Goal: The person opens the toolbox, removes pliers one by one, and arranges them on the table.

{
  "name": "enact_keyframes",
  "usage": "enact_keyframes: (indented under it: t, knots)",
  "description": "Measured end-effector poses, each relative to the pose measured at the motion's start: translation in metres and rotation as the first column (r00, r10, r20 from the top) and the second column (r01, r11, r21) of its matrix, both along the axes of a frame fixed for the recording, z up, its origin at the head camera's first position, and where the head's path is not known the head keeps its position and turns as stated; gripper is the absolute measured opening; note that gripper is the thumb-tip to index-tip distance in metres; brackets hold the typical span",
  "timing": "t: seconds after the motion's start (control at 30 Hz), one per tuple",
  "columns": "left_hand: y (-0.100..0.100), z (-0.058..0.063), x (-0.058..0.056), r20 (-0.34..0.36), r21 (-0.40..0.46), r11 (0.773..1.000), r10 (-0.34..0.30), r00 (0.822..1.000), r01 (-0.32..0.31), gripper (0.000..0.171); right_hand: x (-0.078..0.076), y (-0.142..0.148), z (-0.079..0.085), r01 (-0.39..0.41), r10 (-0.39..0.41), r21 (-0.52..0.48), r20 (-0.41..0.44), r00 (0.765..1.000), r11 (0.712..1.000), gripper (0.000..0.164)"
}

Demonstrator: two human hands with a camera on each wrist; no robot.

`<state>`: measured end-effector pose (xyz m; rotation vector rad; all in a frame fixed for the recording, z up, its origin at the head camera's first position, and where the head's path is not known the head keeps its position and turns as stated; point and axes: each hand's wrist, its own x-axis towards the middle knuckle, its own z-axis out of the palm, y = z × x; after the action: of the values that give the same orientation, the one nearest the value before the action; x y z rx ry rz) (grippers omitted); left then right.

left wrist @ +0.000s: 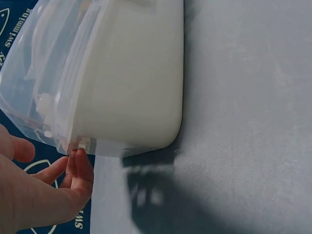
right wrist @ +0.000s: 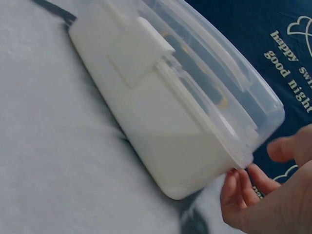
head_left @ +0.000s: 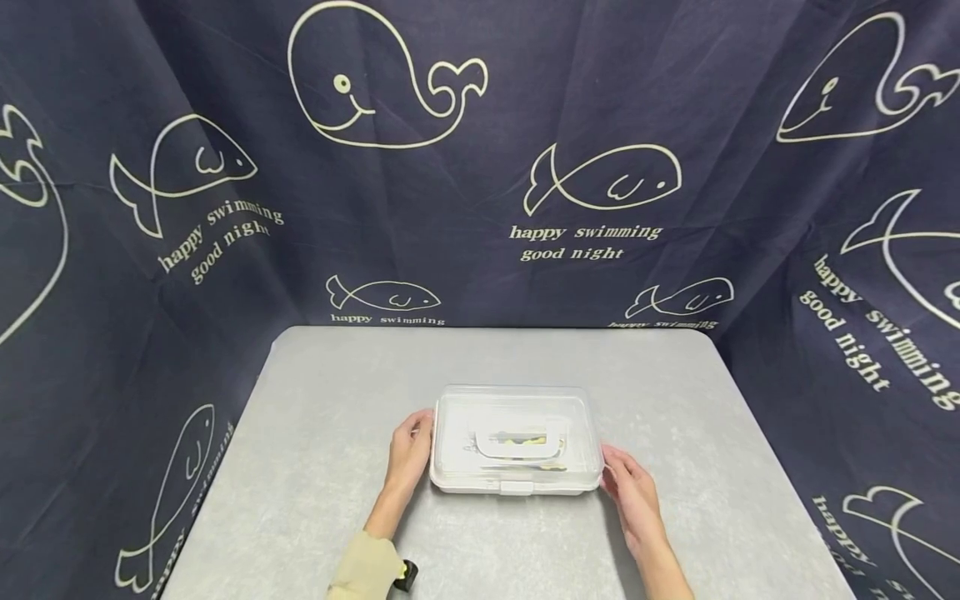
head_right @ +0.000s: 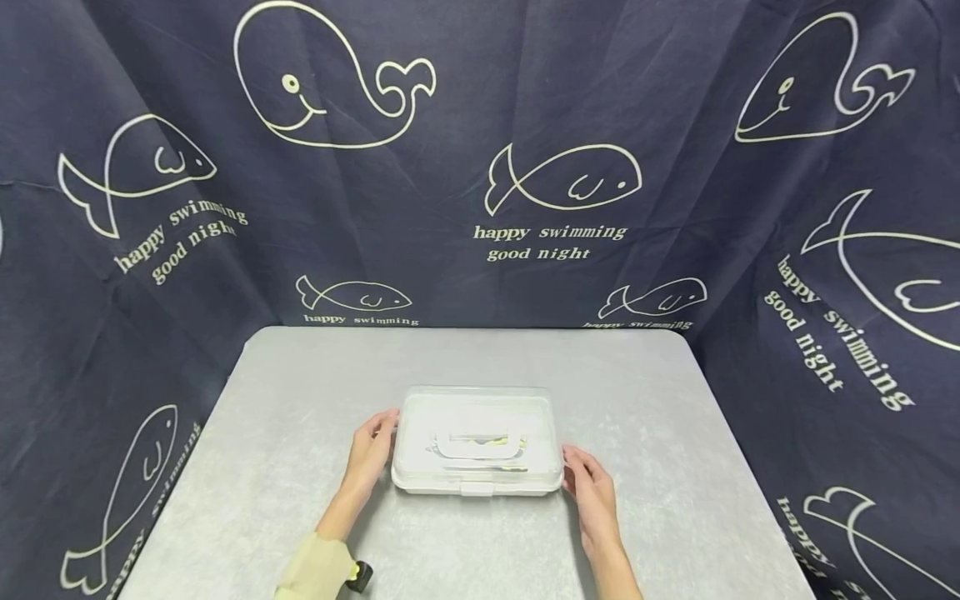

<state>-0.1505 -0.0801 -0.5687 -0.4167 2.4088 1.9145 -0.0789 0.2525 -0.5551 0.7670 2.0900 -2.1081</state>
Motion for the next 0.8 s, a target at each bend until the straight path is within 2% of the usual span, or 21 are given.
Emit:
enact_keyframes:
  t: [0.33,0.53,0.67,0.8]
  knots:
    - [0.004,-0.007,-0.005,-0.055,0.034,0.998,0.047,0.997,-0.045,0.038,0.016,-0.017,-0.006,0.156,-0.153,-0.094,0.042,0.987,0.983,0.051]
    - [0.004,-0.01,-0.01,-0.064,0.081,0.996,0.052,0.997,-0.047,0.037,0.025,-0.027,-0.011,0.192,-0.183,-0.133,0.079,0.98,0.972,0.05]
    - [0.005,-0.011,-0.012,-0.059,0.089,0.995,0.054,0.997,-0.049,0.036,0.031,-0.032,-0.013,0.227,-0.213,-0.197,0.092,0.973,0.954,0.047]
    - [0.006,-0.01,-0.013,-0.061,0.093,0.995,0.053,0.997,-0.047,0.034,0.037,-0.039,-0.014,0.224,-0.207,-0.243,0.095,0.974,0.944,0.04]
